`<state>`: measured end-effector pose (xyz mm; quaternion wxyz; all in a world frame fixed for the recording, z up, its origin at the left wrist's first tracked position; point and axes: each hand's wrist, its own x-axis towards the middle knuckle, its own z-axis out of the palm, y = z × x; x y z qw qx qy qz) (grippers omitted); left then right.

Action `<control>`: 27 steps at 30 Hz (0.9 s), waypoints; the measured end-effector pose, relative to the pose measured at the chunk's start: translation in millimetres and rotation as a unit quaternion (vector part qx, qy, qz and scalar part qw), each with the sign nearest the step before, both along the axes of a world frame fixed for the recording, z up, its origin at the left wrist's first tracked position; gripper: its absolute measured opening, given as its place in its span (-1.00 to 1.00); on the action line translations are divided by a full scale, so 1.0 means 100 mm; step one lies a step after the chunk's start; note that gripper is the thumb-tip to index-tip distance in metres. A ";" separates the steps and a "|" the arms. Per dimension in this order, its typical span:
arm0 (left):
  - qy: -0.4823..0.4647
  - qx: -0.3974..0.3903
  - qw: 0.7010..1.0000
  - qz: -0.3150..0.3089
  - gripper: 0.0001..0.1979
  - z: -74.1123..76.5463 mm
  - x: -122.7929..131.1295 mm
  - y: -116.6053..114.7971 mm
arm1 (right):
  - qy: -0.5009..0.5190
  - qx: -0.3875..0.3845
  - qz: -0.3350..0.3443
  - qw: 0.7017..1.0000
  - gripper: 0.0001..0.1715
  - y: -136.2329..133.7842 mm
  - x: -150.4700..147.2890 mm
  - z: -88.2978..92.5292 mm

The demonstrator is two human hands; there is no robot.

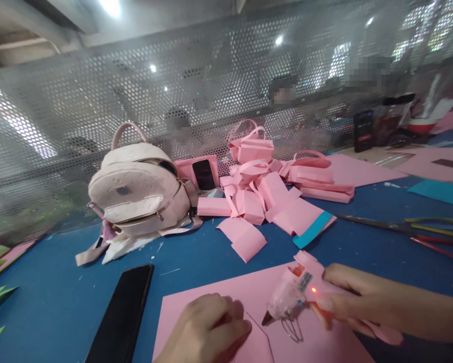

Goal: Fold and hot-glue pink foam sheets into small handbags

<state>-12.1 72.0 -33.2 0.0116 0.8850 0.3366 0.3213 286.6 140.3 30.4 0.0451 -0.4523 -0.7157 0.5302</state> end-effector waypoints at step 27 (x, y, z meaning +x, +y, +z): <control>-0.020 0.031 0.999 -0.010 -0.90 0.03 -0.02 0.04 | -0.054 0.009 -0.066 0.996 -0.51 -0.16 -0.14 0.03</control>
